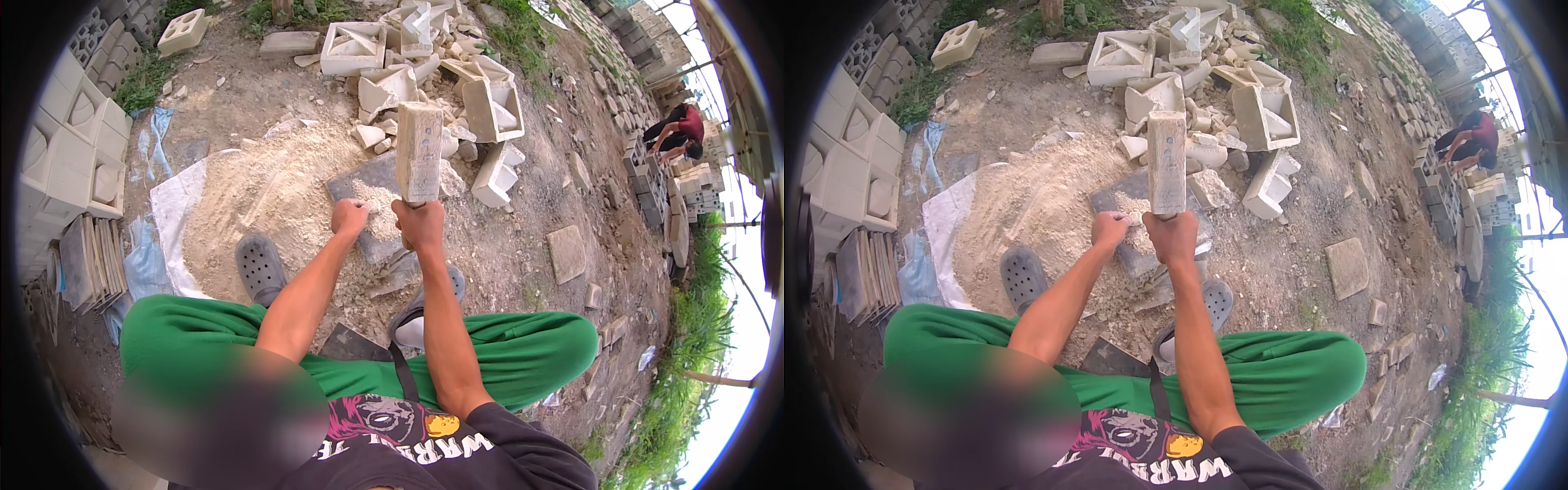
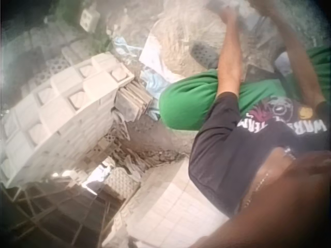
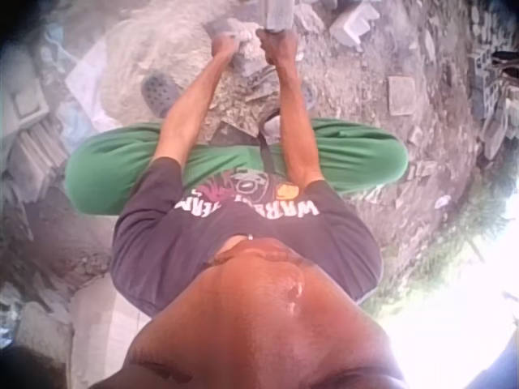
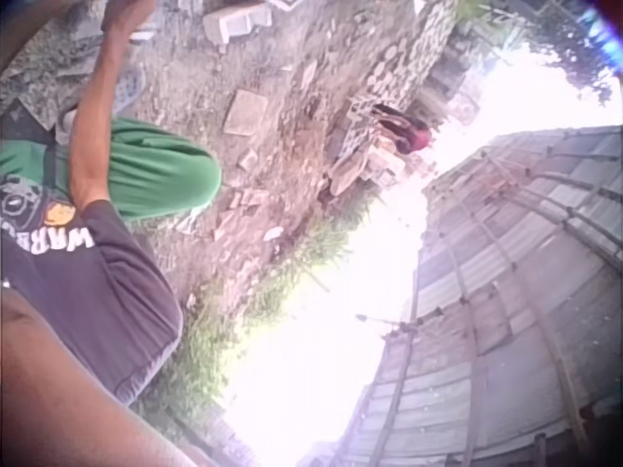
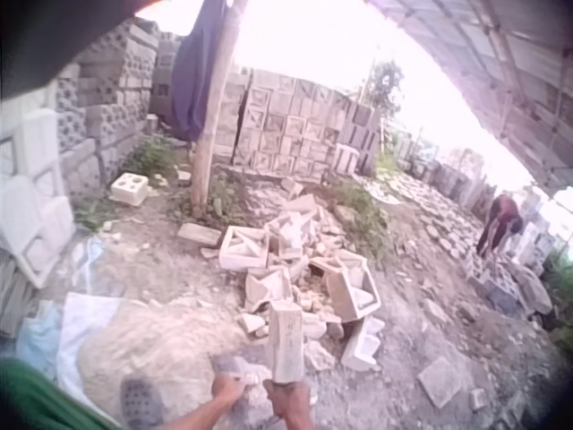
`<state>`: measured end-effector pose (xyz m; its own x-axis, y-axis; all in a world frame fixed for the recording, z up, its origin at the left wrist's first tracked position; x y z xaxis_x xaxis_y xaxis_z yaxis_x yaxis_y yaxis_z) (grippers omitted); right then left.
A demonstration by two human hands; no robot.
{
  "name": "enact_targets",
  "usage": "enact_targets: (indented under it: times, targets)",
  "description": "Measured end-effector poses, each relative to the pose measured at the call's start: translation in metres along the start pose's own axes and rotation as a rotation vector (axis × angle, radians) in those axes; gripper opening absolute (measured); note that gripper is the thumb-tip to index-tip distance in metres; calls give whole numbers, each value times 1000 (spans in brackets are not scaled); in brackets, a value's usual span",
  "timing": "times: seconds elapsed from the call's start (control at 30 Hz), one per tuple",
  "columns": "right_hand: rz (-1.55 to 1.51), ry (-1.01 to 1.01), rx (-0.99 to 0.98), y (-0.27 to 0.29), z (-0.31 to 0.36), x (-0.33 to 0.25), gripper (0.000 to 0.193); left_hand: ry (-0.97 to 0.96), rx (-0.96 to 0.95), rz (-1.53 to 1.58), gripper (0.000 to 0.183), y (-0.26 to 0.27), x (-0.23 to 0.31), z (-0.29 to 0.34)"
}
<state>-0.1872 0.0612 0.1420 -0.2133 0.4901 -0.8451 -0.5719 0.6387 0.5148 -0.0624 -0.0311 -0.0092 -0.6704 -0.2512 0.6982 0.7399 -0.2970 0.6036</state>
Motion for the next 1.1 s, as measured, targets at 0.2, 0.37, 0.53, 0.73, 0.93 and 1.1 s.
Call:
enact_targets:
  times: [0.2, 0.37, 0.53, 0.73, 0.93, 1.1]
  targets:
    - [140, -159, -159, -47, 16, 104, 28, -4, -34, 98, 25, -11, -15, -14]
    - [89, -122, -172, -37, 9, 48, 23, -33, -6, 122, 26, -10, -24, -20]
    - [117, 145, 25, -19, -11, 16, 31, 43, -42, 100, 26, -4, -7, -1]
    - [-78, -292, -252, -51, 21, 123, 25, 68, -57, 8, 25, -7, -5, -6]
    - [152, -172, -182, -34, 7, 69, 23, 50, -88, 6, 24, -9, -17, -16]
    - [-17, 85, 86, 3, -14, -6, 25, 50, -44, 23, 27, -6, -5, -5]
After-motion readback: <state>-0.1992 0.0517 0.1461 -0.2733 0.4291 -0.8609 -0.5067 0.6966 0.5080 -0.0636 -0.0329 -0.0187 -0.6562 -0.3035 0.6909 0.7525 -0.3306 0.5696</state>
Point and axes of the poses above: each hand's wrist, its own z-axis away from the middle knuckle, its own y-axis out of the back of the hand, x = y × z, the point moved 3 cm from there along -z, towards the middle knuckle, and after that the axes turned 10 degrees about x, right-handed, at the moved point
